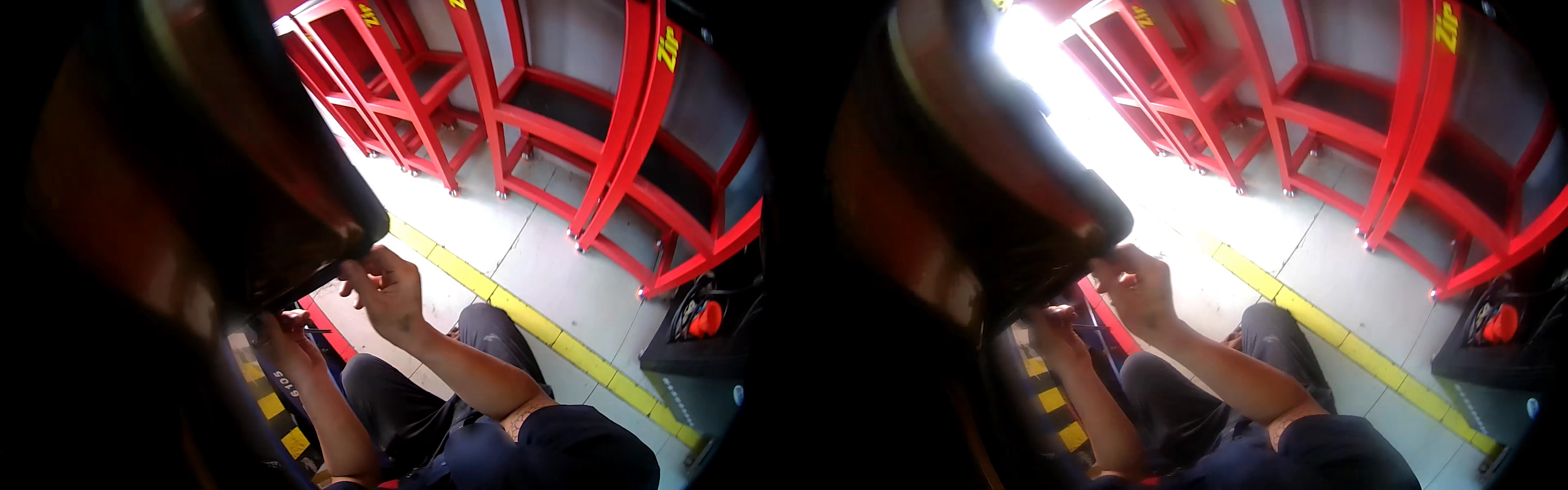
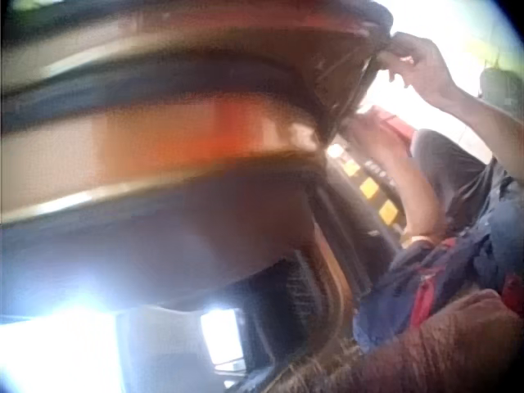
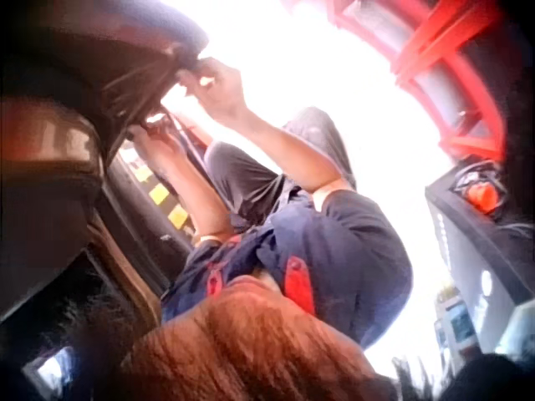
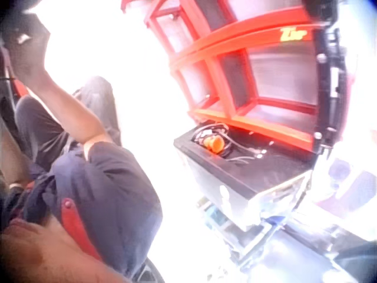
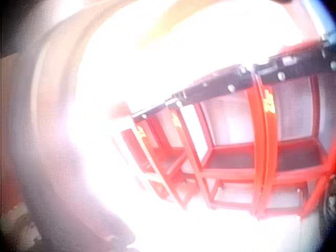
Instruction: The person cleans the car door frame with a cloth, then installs a black rubber weather stripping along the door edge. They use a small tool to press the stripping into place and ensure it is securely attached.
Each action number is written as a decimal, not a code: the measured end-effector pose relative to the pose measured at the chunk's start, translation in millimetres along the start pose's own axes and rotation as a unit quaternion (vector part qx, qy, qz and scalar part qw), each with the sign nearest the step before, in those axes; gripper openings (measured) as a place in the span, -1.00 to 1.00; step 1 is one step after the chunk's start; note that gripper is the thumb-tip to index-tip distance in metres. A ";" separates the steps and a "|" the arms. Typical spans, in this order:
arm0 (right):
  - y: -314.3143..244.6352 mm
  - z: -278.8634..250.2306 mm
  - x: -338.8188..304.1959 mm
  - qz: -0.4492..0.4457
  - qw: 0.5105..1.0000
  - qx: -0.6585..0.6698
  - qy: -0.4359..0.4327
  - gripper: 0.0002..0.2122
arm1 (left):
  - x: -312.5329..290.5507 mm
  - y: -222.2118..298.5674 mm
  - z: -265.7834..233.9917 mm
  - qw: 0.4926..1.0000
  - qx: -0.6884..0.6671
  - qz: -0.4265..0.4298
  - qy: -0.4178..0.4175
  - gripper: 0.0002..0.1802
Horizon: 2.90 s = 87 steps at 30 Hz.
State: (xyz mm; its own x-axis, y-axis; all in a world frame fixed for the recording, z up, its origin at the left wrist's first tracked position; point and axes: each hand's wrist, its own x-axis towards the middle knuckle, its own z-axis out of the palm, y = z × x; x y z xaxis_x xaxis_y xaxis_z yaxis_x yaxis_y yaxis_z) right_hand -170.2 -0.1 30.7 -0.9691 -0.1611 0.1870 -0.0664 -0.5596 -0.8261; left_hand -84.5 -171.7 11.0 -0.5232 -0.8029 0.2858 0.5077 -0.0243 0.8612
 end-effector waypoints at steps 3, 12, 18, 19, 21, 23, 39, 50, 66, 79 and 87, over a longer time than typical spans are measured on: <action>0.6 4.0 -1.5 -0.026 1.000 -0.006 0.011 -0.84 | 3.0 5.8 1.1 0.999 -0.022 -0.020 -0.028 -0.73; 8.6 18.2 -0.5 -0.114 0.991 0.065 0.008 -0.80 | 0.0 23.1 8.0 0.997 0.005 -0.078 -0.016 -0.58; 8.0 27.5 -7.5 -0.137 0.980 0.139 0.035 -0.75 | -31.1 37.1 80.7 0.991 0.059 -0.082 0.087 -0.53; 5.9 28.1 -9.4 -0.131 0.980 0.145 0.038 -0.75 | -29.8 42.2 77.0 0.993 0.054 -0.074 0.070 -0.53; 9.2 27.2 -8.6 -0.137 0.980 0.135 0.045 -0.75 | -22.3 40.8 71.3 0.996 0.036 -0.071 0.029 -0.54; 18.7 27.7 -7.3 -0.148 0.979 0.130 0.053 -0.75 | -17.0 31.4 65.3 0.997 0.025 -0.077 0.007 -0.56; 16.3 34.6 -32.9 -0.164 0.965 0.207 0.009 -0.84 | -23.8 73.6 70.4 0.993 0.107 -0.047 -0.025 -0.64; 19.8 34.7 -26.4 -0.142 0.961 0.234 0.036 -0.82 | -27.4 68.1 62.3 0.990 0.126 -0.059 -0.022 -0.70; 21.4 63.6 -17.8 -0.114 0.945 0.291 0.099 -0.81 | -29.5 74.4 47.7 0.990 0.119 -0.065 -0.047 -0.75; 45.9 76.5 -35.9 -0.124 0.963 0.225 0.076 -0.65 | -21.2 76.3 42.9 0.990 0.091 -0.061 -0.091 -0.78; 103.9 41.0 -53.8 -0.155 0.962 0.220 -0.035 -0.74 | -24.7 57.3 20.7 0.990 0.017 -0.084 -0.116 -0.77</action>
State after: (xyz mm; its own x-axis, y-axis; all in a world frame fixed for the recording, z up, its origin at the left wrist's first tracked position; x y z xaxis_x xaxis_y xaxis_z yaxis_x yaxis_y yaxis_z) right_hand -115.2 -82.9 -43.4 -0.8994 0.0245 0.4363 -0.2289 -0.8769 -0.4226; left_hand -56.7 -141.0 62.0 -0.7436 -0.6304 0.2227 0.3790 -0.1231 0.9172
